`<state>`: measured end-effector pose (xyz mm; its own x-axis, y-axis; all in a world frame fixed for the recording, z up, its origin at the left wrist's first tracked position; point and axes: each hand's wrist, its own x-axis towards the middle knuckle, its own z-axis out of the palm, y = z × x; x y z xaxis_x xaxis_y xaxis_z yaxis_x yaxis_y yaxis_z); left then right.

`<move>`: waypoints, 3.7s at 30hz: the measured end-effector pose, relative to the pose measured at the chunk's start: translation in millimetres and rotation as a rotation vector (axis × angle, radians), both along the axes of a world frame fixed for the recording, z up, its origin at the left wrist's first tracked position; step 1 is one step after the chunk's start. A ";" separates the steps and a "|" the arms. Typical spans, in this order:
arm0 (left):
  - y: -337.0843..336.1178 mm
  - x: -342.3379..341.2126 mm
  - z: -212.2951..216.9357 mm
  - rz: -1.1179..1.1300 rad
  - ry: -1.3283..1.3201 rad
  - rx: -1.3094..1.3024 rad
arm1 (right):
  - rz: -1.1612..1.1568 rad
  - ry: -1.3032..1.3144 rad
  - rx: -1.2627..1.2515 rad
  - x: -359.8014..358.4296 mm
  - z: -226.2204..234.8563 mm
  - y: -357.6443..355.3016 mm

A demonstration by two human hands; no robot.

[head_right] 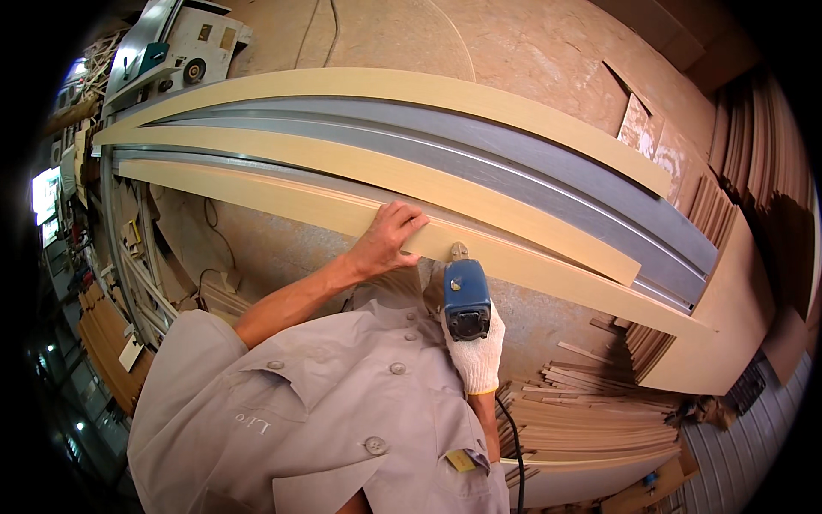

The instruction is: The person uses a pneumatic nail gun to fasten thin wooden strips onto a metal frame. They repeatedly position the strips, fire the nail gun, and reload staples from a nearby container.

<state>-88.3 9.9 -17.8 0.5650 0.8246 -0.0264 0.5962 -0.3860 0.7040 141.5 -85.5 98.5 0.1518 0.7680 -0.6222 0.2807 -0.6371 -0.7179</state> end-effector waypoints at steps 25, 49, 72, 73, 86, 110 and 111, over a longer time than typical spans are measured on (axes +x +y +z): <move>-2.3 -2.6 -5.7 -0.036 0.001 0.010 | 0.024 -0.084 0.091 -2.6 -8.4 -4.6; 1.3 -3.3 -5.3 -0.032 0.035 0.064 | -0.165 -0.080 0.091 93.1 -17.2 -29.5; 0.8 0.3 3.0 -0.056 0.181 0.067 | -0.475 -0.099 0.025 182.8 -21.5 -64.5; 0.8 3.7 6.5 -0.057 0.212 0.070 | -0.468 -0.089 -0.078 194.4 -25.6 -71.6; -14.9 133.0 -0.7 -0.070 -0.007 -0.005 | -0.381 -0.172 -0.172 224.6 -24.2 -82.0; 30.2 -308.8 29.4 0.038 0.420 0.090 | -0.377 -0.004 -0.032 82.9 -33.6 -61.0; 33.5 -321.1 34.4 0.036 0.435 0.085 | -0.357 -0.006 -0.054 62.3 -38.0 -62.8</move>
